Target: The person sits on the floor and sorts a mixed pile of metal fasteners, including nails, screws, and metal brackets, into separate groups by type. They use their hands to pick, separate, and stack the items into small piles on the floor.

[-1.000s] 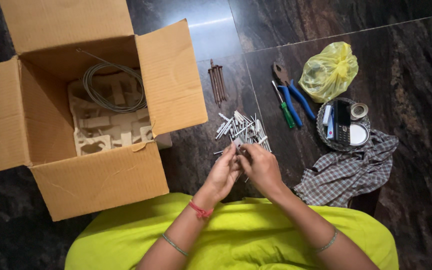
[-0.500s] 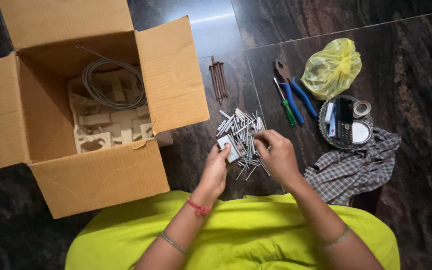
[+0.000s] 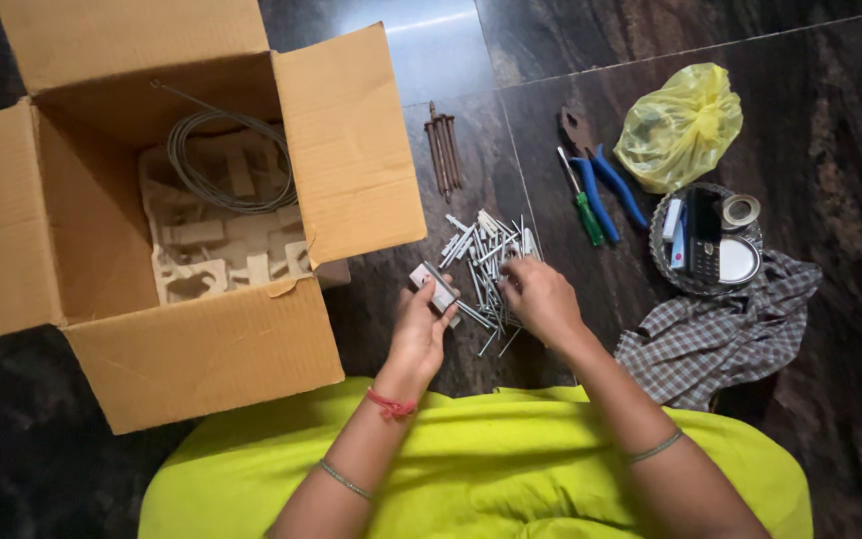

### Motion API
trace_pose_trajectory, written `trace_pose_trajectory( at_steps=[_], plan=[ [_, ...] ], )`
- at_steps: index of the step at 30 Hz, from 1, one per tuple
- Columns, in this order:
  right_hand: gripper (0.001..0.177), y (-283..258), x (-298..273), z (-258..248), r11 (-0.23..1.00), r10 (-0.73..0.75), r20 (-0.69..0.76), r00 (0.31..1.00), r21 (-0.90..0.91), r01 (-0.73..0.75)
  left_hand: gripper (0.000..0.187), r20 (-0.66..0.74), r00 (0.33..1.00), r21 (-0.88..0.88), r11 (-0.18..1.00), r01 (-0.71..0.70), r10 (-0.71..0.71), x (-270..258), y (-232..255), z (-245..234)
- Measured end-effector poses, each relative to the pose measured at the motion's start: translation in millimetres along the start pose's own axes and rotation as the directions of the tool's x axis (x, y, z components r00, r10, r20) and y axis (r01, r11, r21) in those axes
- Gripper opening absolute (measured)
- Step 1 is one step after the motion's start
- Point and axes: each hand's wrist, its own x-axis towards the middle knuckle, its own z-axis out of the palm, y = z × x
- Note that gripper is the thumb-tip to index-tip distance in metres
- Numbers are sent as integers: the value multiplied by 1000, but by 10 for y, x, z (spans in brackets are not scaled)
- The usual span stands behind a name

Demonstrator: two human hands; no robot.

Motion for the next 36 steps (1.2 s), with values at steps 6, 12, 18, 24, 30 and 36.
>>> trace_pose_trajectory(
  at_steps=[6,12,18,24,30,36],
  plan=[
    [48,-100,-44,121,955,-226,99,969,-174,240,20,14,999,5,999,46,-46,-15,-24,25],
    [61,-178,5,128,954,-219,34,975,-205,221,22,47,997,-3,998,58,-58,-31,-5,80],
    [54,-149,18,163,933,-252,-10,968,-268,240,23,45,996,37,996,82,-83,-123,52,115],
    [46,-53,51,170,970,-99,67,993,-214,111,24,47,995,37,995,89,-91,-144,98,143],
    [57,-75,22,282,901,-359,-26,933,-270,339,24,57,995,27,996,81,-82,-128,73,149],
    [62,-58,8,340,897,-315,75,946,-304,322,24,58,995,53,996,78,-81,-132,60,171]
  ],
)
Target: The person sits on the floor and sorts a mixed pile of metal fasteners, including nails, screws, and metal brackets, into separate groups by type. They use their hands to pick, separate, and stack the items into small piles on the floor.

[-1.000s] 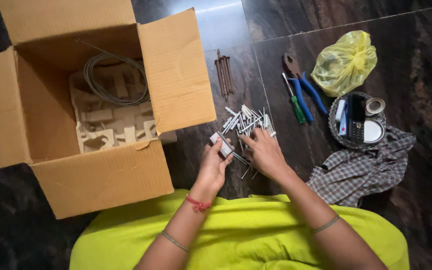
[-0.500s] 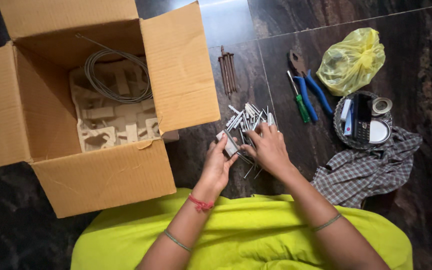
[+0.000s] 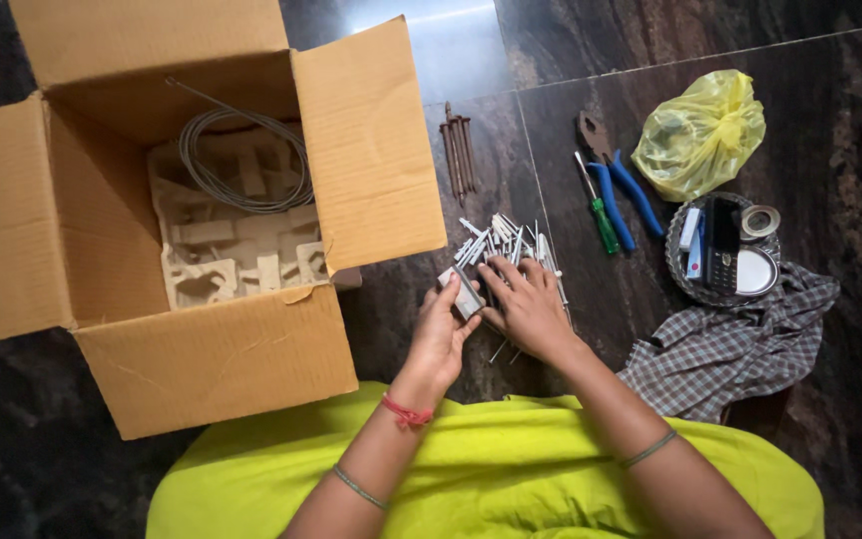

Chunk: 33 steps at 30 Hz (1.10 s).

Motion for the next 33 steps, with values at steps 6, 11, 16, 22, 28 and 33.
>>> trace_pose_trajectory(
  at_steps=[6,11,16,22,28,33],
  plan=[
    [64,66,0,44,936,140,132,981,307,-175,25,1,1000,-13,1000,-17,17,-36,48,0],
    [44,228,53,58,622,273,118,955,735,-269,26,44,998,-39,998,-40,42,-76,111,29],
    [25,402,52,59,69,453,461,763,836,-545,27,58,998,-21,999,-39,40,-89,135,50],
    [16,537,46,178,-195,481,560,674,818,-541,25,40,999,-15,1000,-11,12,-97,155,57],
    [19,596,58,275,-340,424,561,711,826,-450,25,49,999,-16,1000,-20,21,-90,154,71],
    [21,549,81,209,-442,415,641,646,763,-472,26,53,999,-3,1000,-12,12,-91,110,89]
  ],
)
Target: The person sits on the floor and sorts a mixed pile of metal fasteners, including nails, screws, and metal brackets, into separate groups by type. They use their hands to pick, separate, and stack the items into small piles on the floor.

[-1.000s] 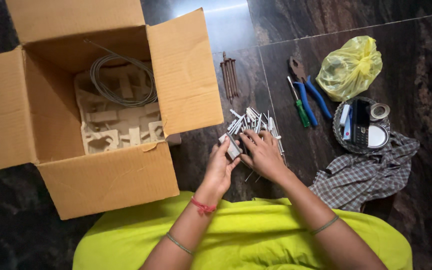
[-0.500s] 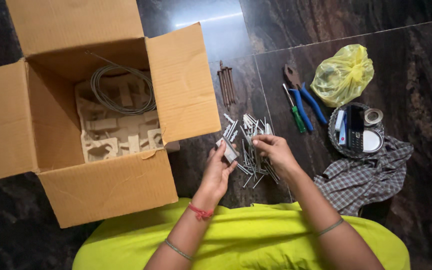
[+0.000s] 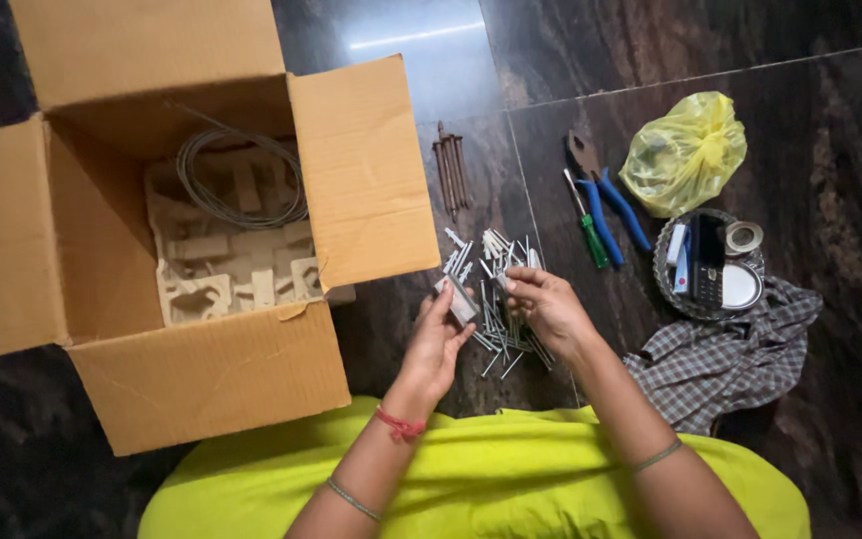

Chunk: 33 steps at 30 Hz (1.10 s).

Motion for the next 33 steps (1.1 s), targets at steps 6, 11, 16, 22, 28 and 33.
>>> trace_pose_trajectory(
  at_steps=[6,11,16,22,28,33],
  plan=[
    [25,-45,-74,-36,999,-1,55,998,-53,4,30,56,998,5,1000,3,-3,36,-72,49],
    [19,-9,-38,-30,1000,-9,64,998,-28,11,28,120,993,-29,1000,-5,8,43,-93,53],
    [15,-31,-67,-73,998,-36,-15,999,-45,35,27,111,994,-8,1000,-3,4,12,-74,64],
    [16,24,36,-150,999,-15,-30,999,-32,14,29,92,996,29,1000,11,-14,6,-86,66],
    [18,36,91,-236,1000,9,-40,999,-5,-9,31,113,994,31,1000,-1,-3,-7,-115,51],
    [20,-176,-52,-225,998,-64,-59,996,-8,64,33,116,993,46,999,5,-10,-26,-85,71]
  ],
)
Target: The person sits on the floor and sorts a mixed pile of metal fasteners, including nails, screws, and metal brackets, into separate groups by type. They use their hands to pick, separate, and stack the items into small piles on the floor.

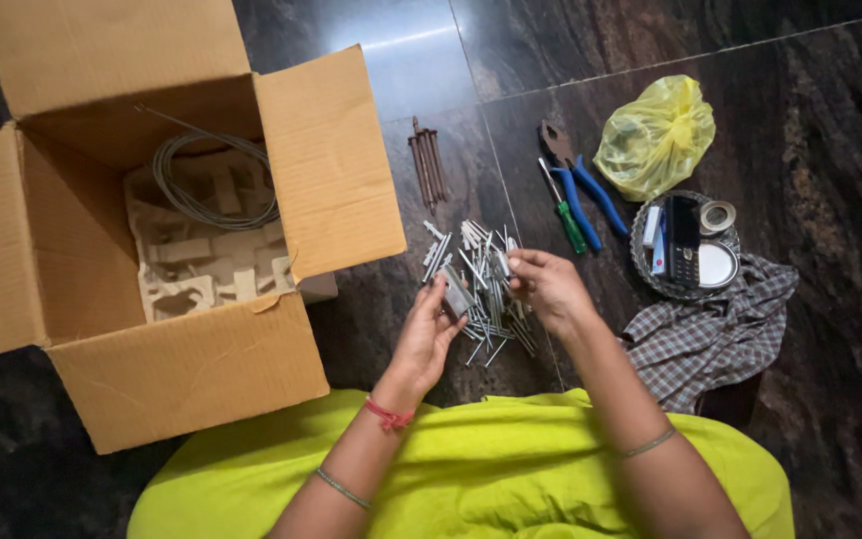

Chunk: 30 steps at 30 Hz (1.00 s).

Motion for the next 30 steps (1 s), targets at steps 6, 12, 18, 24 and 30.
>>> trace_pose_trajectory(
  at_steps=[6,12,18,24,30],
  plan=[
    [23,-118,-316,241,996,-56,146,988,-67,66,36,51,999,-36,999,-1,3,9,-10,-9],
    [23,-38,-516,481,895,-237,214,948,-331,298,35,34,999,-46,999,9,-7,43,-31,-51],
    [19,6,-595,615,736,-336,227,914,-542,405,31,59,998,-49,998,27,-24,80,-128,-79],
    [18,-54,-733,702,628,-397,256,882,-625,464,32,46,998,-43,998,46,-44,64,-133,-56],
    [22,-121,-836,781,593,-401,303,864,-634,497,33,121,992,-49,998,42,-36,10,-102,11]
  ],
)
